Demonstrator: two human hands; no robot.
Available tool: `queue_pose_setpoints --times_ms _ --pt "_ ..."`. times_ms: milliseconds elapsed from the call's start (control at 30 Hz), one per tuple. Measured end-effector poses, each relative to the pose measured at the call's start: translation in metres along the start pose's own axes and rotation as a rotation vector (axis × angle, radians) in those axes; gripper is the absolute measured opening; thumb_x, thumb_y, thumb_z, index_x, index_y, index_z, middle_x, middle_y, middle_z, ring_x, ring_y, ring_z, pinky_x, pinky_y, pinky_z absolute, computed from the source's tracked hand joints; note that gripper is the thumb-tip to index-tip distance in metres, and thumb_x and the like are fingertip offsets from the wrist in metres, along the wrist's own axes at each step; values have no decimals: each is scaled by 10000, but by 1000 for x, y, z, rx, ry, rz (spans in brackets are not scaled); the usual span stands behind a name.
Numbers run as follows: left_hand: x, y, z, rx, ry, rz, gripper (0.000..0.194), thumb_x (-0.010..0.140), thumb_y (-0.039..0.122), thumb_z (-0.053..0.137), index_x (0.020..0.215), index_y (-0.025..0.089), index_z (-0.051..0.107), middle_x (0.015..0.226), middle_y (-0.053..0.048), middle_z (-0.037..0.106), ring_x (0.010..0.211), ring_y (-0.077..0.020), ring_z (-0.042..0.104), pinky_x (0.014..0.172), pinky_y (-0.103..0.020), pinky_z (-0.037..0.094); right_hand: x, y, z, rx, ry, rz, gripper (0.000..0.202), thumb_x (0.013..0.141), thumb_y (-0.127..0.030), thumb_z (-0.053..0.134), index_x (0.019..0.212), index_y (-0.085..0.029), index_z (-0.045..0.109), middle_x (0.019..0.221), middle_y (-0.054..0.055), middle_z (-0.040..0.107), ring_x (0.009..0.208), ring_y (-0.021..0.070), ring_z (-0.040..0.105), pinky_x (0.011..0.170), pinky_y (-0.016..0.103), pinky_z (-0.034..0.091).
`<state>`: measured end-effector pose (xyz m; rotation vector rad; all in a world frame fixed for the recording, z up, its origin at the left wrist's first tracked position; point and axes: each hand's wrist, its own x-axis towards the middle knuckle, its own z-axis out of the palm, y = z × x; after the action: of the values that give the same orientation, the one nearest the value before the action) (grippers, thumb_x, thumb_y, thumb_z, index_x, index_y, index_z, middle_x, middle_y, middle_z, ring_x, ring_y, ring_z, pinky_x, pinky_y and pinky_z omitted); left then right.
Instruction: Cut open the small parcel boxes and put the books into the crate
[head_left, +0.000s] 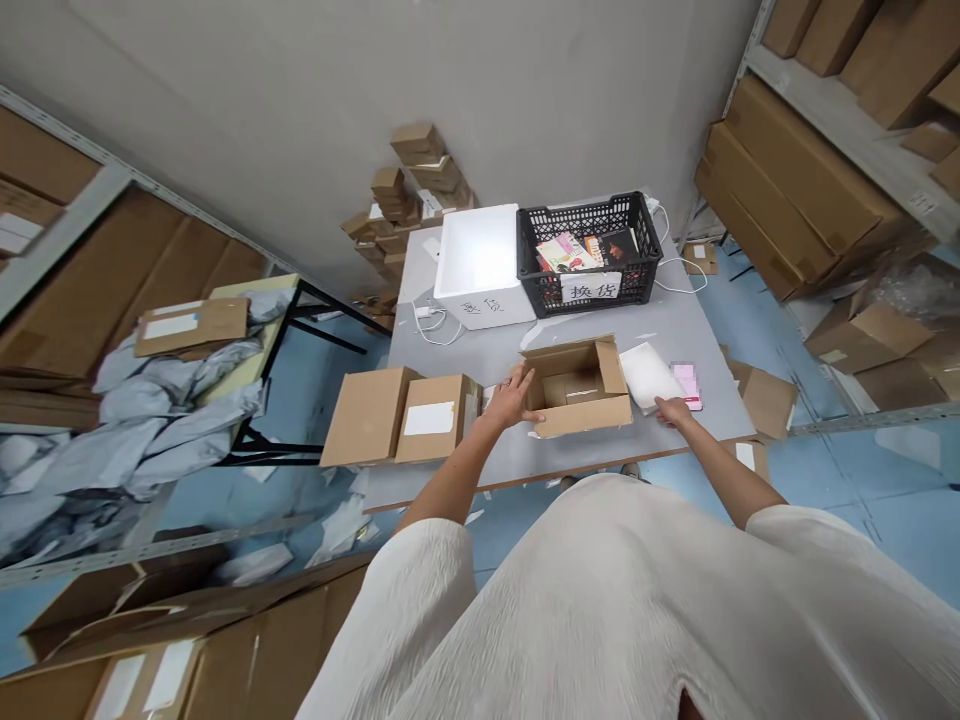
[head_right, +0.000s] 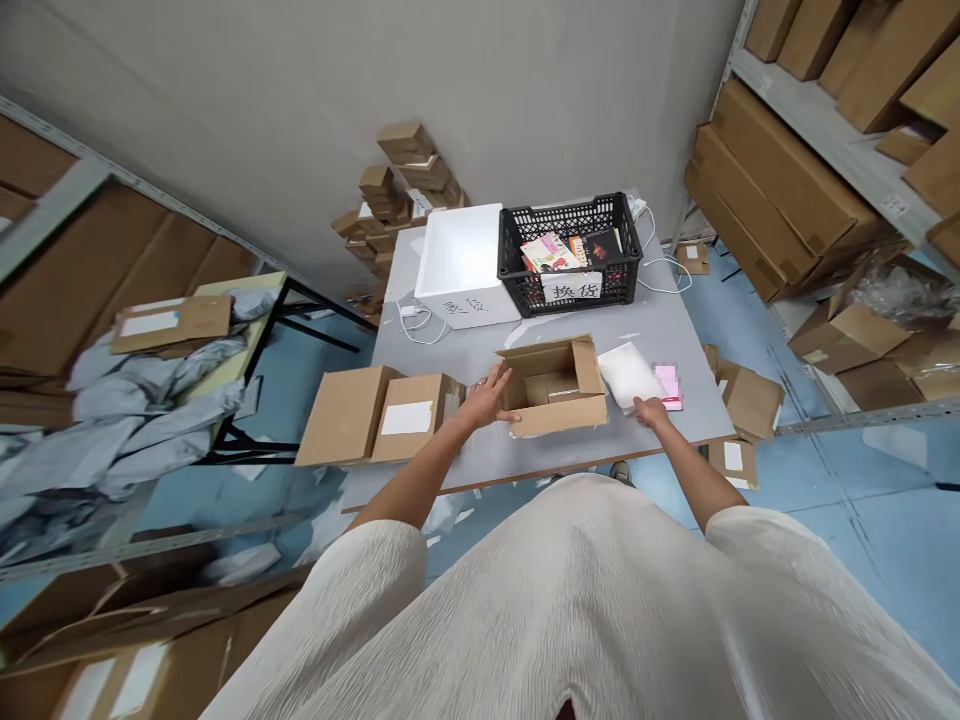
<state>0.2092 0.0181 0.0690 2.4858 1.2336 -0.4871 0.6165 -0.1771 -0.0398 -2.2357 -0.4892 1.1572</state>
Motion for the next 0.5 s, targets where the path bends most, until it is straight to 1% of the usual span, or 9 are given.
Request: queue_pose_setpoints --times_ms 33,100,200,300,367,400,433,467,500 --pt "-2 0 2 -8 10 2 1326 812 833 766 1815 276 101 1885 -193 1 1630 -520 338 1281 -584 333 -2 -3 -4 -86 1 -23 278 909 -450 724 930 -173 706 784 149 777 791 312 785 765 440 646" --pt "-8 -1 5 -26 32 8 1239 848 831 728 1807 284 166 1884 -191 50 1664 -502 275 1312 -612 268 -9 -15 -9 -221 24 -89 224 908 -409 691 941 -190 724 896 151 809 946 323 790 902 453 629" --pt "-17 1 9 -54 65 30 1078 911 776 692 1783 304 269 1882 -169 110 1706 -452 190 1339 -628 196 -22 -41 -7 -225 65 -328 269 919 -398 638 1068 -204 750 1181 150 816 1130 313 762 1038 452 587" --pt "-25 4 13 -91 141 34 910 975 685 650 1749 305 361 1890 -134 91 1727 -433 120 1350 -639 172 -35 -64 1 -146 -21 -548 402 929 -387 604 1282 -226 713 1437 130 732 1194 287 736 1096 470 570" --pt "-29 6 16 -165 262 -52 855 1003 628 616 1741 266 380 1889 -146 78 1728 -456 89 1345 -669 179 -39 -72 6 -112 -107 -643 488 916 -340 594 1392 -255 661 1528 121 674 1217 284 725 1100 499 576" --pt "-30 5 19 -234 329 -122 852 1013 605 599 1745 235 365 1882 -171 97 1724 -471 100 1336 -688 194 -39 -74 6 -96 -154 -665 539 899 -311 593 1436 -275 632 1546 119 658 1222 286 725 1079 511 590" --pt "-31 4 21 -329 385 -190 863 1023 582 583 1755 202 330 1868 -204 144 1714 -481 143 1322 -699 225 -38 -74 6 -79 -204 -670 602 875 -283 598 1477 -296 602 1548 119 652 1219 290 730 1045 521 609" --pt "-32 3 24 -444 425 -239 877 1033 555 566 1769 174 278 1843 -235 218 1695 -480 220 1305 -697 272 -36 -74 5 -58 -252 -663 675 842 -258 608 1514 -315 572 1544 122 653 1211 298 736 1006 528 627" --pt "-33 1 27 -564 452 -256 886 1043 517 550 1782 160 218 1808 -251 309 1662 -464 317 1285 -680 327 -34 -73 4 -38 -295 -651 752 805 -236 621 1548 -329 545 1541 129 654 1204 308 742 974 535 640"
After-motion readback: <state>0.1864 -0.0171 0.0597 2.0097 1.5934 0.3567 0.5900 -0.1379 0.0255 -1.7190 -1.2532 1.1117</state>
